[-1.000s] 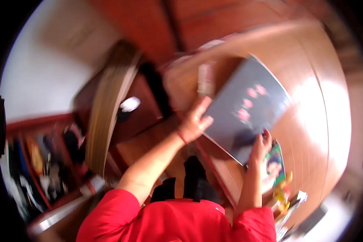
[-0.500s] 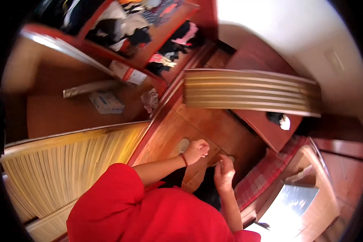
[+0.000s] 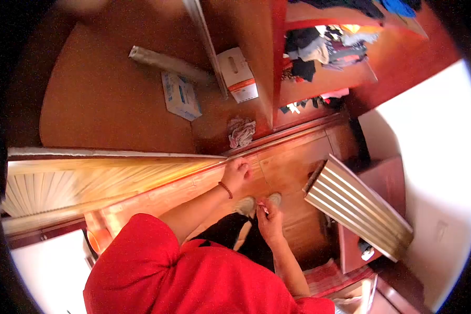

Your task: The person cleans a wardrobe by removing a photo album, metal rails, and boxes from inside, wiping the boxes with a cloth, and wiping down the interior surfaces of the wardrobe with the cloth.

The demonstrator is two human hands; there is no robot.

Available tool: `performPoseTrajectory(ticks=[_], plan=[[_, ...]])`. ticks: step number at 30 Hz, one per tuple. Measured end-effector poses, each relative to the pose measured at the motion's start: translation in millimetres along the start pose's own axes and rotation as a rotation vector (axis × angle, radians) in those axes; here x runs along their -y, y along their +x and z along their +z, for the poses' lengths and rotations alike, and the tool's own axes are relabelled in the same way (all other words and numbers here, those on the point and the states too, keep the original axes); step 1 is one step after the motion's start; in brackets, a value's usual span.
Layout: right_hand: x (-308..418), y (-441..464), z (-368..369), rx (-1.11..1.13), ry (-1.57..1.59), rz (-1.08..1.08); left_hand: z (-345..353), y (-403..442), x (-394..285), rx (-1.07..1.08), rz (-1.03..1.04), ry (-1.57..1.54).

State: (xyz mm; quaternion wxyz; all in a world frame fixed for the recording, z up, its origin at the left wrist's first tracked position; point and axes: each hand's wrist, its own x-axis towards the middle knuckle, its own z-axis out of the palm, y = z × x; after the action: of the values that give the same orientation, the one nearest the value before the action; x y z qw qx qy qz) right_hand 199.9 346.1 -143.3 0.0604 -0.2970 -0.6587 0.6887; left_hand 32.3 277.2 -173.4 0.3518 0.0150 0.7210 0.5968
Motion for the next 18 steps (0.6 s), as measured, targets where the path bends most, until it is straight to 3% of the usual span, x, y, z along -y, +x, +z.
performPoseTrajectory(ticks=[3,7,9,12,15,18], plan=[[-4,18,-15,0.047,-0.021,-0.004,4,9,3,-0.131,-0.057,-0.188],[-4,54,-41,0.147,-0.094,0.019,20,28,12,-0.278,-0.028,-0.22],[-1,75,-42,0.139,-0.069,0.055,29,43,14,-0.318,-0.125,-0.336],[8,110,-29,0.2,0.048,0.064,37,76,14,-0.386,-0.047,-0.473],[-1,153,-8,0.211,-0.04,0.039,29,122,12,-0.448,-0.019,-0.51],[6,194,15,0.252,-0.064,0.043,5,176,6,-0.548,-0.015,-0.346]])
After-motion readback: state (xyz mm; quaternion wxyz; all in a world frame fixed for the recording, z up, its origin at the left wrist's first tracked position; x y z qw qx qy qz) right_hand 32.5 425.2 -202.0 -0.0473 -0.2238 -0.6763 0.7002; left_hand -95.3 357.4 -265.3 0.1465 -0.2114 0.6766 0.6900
